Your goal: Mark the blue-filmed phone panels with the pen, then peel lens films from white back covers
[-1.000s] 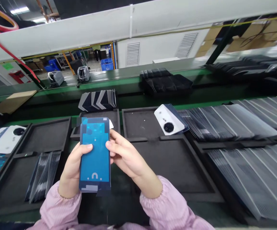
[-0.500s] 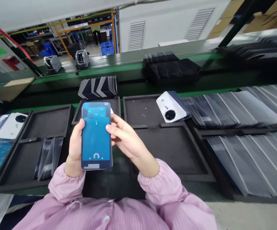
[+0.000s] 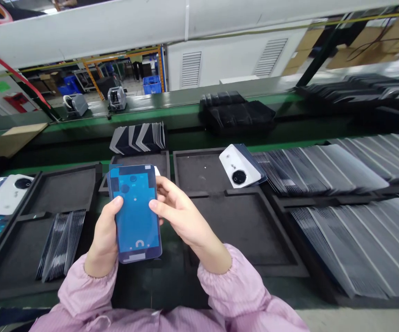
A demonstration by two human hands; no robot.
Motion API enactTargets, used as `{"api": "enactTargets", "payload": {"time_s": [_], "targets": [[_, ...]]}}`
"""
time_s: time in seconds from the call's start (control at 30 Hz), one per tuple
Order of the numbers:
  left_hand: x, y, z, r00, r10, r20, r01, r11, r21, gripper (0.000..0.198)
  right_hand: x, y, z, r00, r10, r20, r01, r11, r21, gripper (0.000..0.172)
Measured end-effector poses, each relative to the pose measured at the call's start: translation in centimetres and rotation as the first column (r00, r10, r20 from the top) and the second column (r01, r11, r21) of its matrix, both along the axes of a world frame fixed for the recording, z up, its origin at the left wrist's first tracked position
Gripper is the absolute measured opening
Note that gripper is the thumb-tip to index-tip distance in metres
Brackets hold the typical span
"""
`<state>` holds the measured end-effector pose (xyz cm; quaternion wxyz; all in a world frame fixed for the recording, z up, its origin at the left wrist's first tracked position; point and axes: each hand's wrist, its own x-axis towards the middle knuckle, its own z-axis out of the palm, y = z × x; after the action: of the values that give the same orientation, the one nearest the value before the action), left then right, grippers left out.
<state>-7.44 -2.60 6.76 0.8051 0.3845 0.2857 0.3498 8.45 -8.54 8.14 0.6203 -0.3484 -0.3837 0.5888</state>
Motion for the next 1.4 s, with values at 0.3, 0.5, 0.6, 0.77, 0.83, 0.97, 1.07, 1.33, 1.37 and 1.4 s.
{"api": "enactTargets", "payload": {"time_s": [0.3,0.5,0.6,0.77,0.83,0.97,1.07,1.33,1.37,1.4], "targets": [[0.1,0.0,0.6,0.999,-0.031,-0.027,0.031,0.999,0.012,0.063,0.1,0.1,-0.1,1.000,0.002,0.011,-0.003,1.000,0.012,0.053],[0.0,-0.2,0.9,1.000,-0.021,-0.008,0.021,0.999,-0.028,0.063,0.0,-0.1,-0.4,0.999,-0.030,0.035,0.031,1.000,-0.002,0.054],[0.2,-0.3,1.2,0.996,0.060,-0.067,-0.062,0.998,-0.028,0.066,0.0,-0.1,-0.6,0.998,-0.039,0.041,0.040,0.999,-0.019,0.054],[0.7,-0.8,1.7,0.964,0.198,-0.179,-0.202,0.979,-0.002,0.070,-0.2,-0.1,-1.0,0.999,-0.031,0.021,0.030,0.998,0.058,0.056],[0.8,-0.8,1.7,0.957,0.214,-0.196,-0.215,0.976,0.020,0.069,-0.5,-0.1,-1.2,0.999,-0.030,0.019,0.028,0.997,0.072,0.061],[0.9,-0.1,1.2,0.969,0.195,-0.152,-0.185,0.980,0.076,0.068,-0.8,0.3,-1.3,0.995,-0.101,-0.011,0.101,0.993,0.066,0.055],[0.8,0.9,0.7,0.962,0.236,-0.140,-0.225,0.970,0.092,0.074,-0.2,0.6,-1.0,0.978,-0.185,-0.097,0.186,0.983,0.003,0.053],[0.0,2.5,1.3,0.995,0.098,-0.024,-0.096,0.993,0.075,0.071,1.7,0.9,-0.9,0.961,-0.248,-0.121,0.240,0.968,-0.078,0.046],[-0.1,2.5,1.4,0.995,0.097,-0.020,-0.095,0.992,0.078,0.065,1.6,0.9,-1.0,0.963,-0.238,-0.127,0.230,0.971,-0.072,0.045],[-0.1,2.6,1.4,0.994,0.105,-0.016,-0.103,0.991,0.081,0.060,1.5,0.9,-1.0,0.964,-0.229,-0.133,0.222,0.973,-0.064,0.044]]}}
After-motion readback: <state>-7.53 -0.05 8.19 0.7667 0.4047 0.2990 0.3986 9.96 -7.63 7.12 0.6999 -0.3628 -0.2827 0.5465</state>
